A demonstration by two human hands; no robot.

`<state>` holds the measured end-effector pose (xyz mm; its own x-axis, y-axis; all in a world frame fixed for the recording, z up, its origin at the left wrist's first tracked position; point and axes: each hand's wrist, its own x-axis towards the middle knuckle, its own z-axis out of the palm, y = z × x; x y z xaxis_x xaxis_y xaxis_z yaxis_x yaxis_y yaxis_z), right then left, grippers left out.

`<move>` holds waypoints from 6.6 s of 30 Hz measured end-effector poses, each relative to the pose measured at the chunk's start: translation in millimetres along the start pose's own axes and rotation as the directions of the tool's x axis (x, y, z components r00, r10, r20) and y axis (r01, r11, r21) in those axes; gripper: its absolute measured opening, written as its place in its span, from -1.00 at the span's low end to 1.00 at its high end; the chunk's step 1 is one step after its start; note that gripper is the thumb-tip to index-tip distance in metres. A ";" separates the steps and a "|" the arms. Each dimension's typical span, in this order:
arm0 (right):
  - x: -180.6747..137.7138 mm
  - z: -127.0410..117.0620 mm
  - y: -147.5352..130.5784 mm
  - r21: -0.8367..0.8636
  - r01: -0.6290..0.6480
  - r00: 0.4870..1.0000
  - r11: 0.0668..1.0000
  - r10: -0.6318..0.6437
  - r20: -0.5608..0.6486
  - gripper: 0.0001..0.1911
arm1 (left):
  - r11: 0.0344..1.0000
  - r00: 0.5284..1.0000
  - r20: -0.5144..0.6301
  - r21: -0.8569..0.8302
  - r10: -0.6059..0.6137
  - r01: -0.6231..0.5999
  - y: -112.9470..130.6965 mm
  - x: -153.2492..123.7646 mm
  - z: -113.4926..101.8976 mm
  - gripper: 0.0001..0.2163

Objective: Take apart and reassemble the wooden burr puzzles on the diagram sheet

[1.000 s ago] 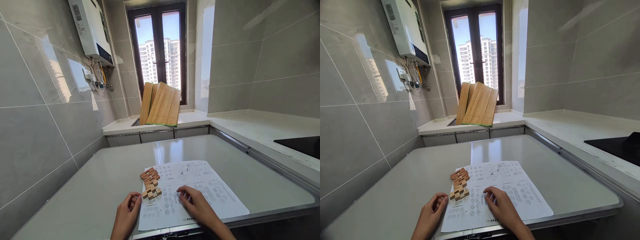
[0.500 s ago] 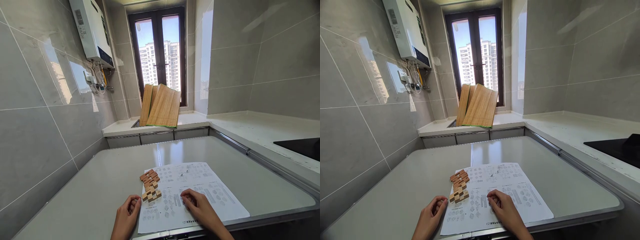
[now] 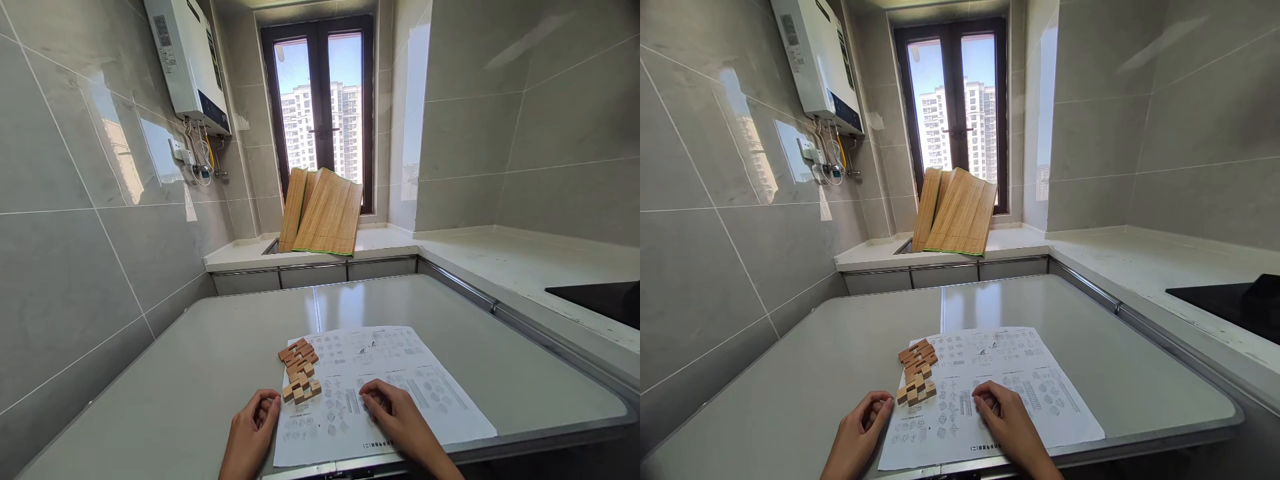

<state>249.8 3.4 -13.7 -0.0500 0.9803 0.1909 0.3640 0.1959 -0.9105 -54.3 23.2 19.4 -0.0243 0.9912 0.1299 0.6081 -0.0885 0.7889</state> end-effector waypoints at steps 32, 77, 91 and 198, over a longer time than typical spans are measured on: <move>-1.1 3.1 -3.3 -0.023 -0.031 1.000 0.999 0.031 -0.006 -0.64 | 1.000 1.000 -0.021 -0.030 -0.004 0.003 2.8 -3.2 -2.1 -0.58; -3.2 2.9 -0.3 -0.015 -0.034 0.999 0.999 0.034 -0.024 -0.66 | 0.999 0.998 -0.059 -0.011 0.035 -0.036 -0.4 -4.4 -2.0 -0.60; -4.3 2.9 -2.6 -0.023 -0.044 0.999 0.999 0.044 -0.011 -0.64 | 1.000 0.999 -0.044 -0.009 0.020 -0.021 0.8 -6.1 -2.7 -0.61; -0.6 -6.0 0.0 0.066 -0.001 0.997 0.998 0.006 -0.074 -0.71 | 0.634 0.869 0.392 0.598 0.303 -0.491 44.0 77.4 24.6 -0.50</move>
<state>255.4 2.7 -11.6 0.0209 0.9771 0.2118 0.3020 0.1958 -0.9330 -9.9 98.5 49.4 0.4744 0.8726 0.1165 0.8716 -0.4842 0.0770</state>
